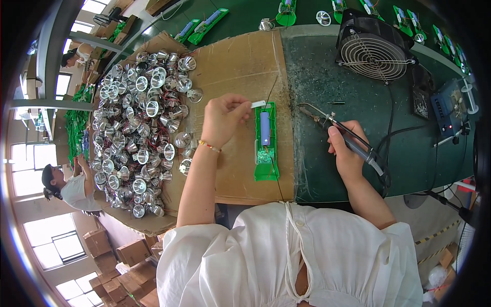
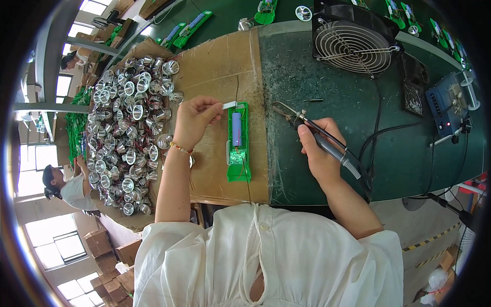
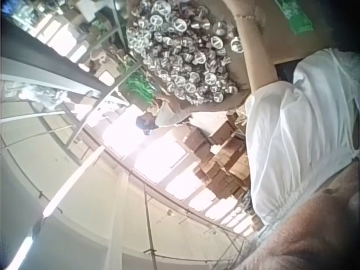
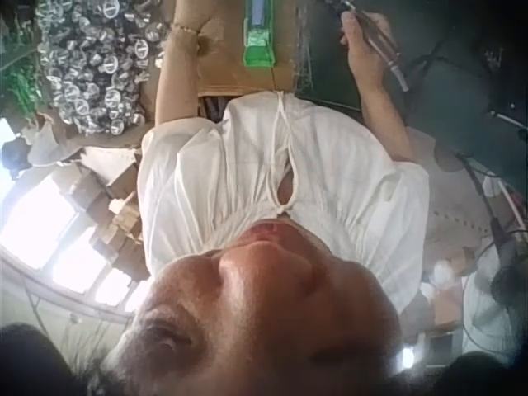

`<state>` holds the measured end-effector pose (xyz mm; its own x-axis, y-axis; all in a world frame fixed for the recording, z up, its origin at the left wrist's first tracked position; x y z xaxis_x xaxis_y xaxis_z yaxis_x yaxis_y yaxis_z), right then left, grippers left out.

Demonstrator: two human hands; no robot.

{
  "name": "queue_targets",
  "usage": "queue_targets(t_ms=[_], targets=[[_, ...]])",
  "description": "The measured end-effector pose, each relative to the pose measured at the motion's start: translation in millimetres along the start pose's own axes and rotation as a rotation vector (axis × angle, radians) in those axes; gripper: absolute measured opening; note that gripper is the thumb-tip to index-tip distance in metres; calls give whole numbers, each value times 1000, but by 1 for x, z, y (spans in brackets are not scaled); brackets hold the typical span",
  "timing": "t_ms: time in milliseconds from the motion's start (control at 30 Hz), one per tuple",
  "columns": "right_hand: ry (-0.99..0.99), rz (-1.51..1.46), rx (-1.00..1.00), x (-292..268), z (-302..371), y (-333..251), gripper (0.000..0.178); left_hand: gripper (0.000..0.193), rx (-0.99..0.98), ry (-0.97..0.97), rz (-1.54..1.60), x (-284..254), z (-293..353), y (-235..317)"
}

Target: Soldering wires and components onto a circuit board equipped with a battery and light reflectors.

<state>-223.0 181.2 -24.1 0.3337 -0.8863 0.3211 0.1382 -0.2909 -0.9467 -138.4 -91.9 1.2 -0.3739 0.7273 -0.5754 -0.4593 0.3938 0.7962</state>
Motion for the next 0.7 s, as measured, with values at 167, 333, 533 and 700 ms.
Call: queue_targets(t_ms=[167, 333, 533, 700], targets=[[20, -11, 10, -3, -1, 2, 17, 11, 129, -53, -376, 25, -4, 26], [6, -1, -5, 0, -1, -2, 17, 14, 214, 17, -485, 24, -10, 38], [12, -10, -9, 1, -1, 0, 17, 22, 268, 362, -309, -12, 16, 30], [38, 12, 9, -5, 1, -3, 17, 55, 525, 299, -589, 2, 99, 75]])
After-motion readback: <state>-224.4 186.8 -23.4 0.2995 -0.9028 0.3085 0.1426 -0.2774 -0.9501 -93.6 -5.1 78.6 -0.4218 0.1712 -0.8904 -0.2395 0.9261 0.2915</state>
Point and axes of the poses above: each hand's wrist, its own z-axis away from the middle knuckle, its own x-axis out of the palm, y = z × x, the point moved 10 cm from there along -z, towards the middle knuckle, and after that the axes turned 12 degrees about -z, right-handed, at the moved point
